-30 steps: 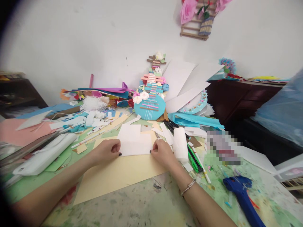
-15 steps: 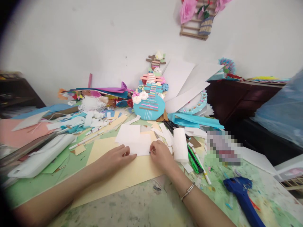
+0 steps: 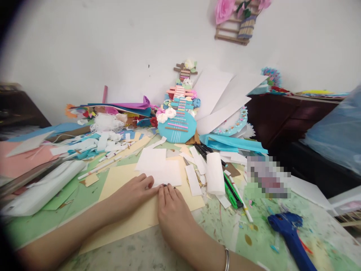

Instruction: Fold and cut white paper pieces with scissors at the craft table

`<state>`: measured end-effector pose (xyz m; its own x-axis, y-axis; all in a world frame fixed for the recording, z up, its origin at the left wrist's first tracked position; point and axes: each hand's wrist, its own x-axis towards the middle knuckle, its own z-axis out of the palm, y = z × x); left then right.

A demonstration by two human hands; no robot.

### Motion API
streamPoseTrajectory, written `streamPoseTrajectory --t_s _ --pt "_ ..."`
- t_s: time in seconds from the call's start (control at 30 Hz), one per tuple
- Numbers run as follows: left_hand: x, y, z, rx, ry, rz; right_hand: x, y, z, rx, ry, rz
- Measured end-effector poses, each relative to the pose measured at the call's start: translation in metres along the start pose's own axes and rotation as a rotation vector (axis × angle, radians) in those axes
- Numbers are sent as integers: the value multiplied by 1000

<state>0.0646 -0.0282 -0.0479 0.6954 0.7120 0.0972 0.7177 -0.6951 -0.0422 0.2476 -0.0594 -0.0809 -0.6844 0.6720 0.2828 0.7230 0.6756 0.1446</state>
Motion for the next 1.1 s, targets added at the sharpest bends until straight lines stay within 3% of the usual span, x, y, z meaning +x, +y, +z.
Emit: streamPoseTrajectory --t_s 0.23,0.5,0.7,0.87,1.1 --pt "-2 0 -3 -12 -16 -16 1 0 2 -50 -20 119" --pt "-3 5 -12 70 -119 -226 3 6 -10 -20 -112 200" --pt "-6 9 -12 115 -149 -300 2 4 -11 -75 -101 223" --pt "-6 14 -19 128 -190 -360 3 6 -11 -216 -143 327" --pt "-6 19 -28 131 -293 -413 6 6 -16 -225 -126 350"
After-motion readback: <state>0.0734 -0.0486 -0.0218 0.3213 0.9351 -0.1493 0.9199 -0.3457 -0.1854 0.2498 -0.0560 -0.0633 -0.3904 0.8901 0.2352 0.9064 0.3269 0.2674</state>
